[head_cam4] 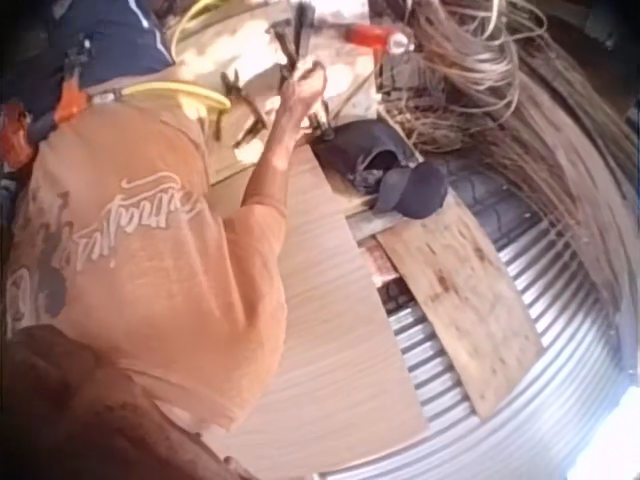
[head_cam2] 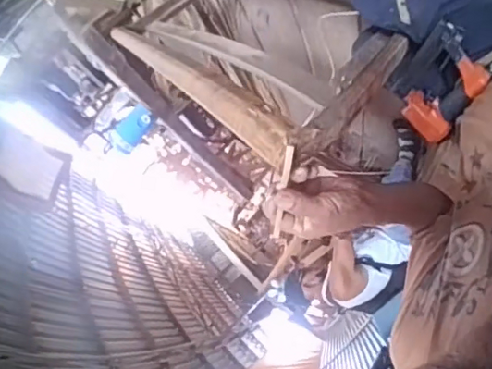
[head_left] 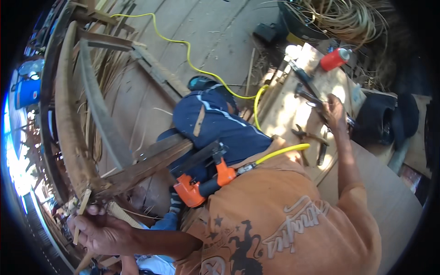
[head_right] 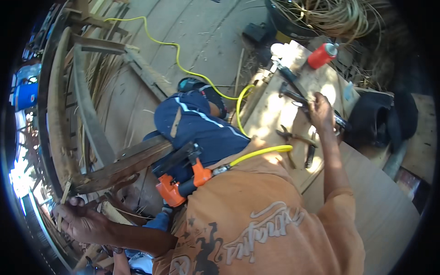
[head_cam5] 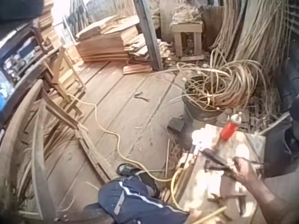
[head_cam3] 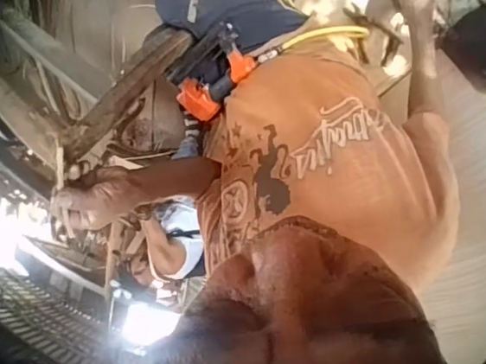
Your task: Attaching rattan strips to a wooden chair frame using tools like a hammer, pliers, and a staple gun.
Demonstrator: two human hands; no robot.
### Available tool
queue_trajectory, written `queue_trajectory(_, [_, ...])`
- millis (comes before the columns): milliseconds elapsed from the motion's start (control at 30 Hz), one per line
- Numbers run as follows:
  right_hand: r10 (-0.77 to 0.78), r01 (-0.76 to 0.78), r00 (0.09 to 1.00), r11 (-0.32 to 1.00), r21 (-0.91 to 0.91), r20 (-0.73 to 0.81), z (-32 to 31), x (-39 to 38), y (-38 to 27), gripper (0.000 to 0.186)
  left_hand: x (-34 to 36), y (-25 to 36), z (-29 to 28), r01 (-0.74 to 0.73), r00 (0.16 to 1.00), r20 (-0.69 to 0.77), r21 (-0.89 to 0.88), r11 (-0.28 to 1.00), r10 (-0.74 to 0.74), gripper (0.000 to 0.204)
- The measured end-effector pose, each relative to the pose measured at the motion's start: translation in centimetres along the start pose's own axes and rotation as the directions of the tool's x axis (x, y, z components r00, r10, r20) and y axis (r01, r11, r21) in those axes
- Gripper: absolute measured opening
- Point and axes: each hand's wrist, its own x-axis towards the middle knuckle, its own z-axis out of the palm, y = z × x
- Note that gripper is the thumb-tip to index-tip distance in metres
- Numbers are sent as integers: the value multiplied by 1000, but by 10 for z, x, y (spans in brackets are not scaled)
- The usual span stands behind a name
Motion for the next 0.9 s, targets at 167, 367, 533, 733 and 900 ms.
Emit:
queue_trajectory(167, [93,-139,986,912,385,136,-31,-24,-120,18,-1,3,8,2,999,40,-16,1000,-2,17])
queue_trajectory(367, [-761,265,553,546,795,338,-12,-85,-274,26,-7,1,28,-134,991,5,27,991,134,18])
queue_trajectory(533, [-774,704,69,485,519,630,22,-119,-326,56,-12,11,33,-107,994,12,-144,984,110,3])
queue_trajectory(733, [-549,765,-56,513,389,834,48,-140,-341,63,-15,8,34,-204,977,58,-56,977,207,7])
queue_trajectory(900, [-575,722,-90,525,451,813,37,-128,-342,68,-18,7,38,-264,964,7,30,964,264,8])
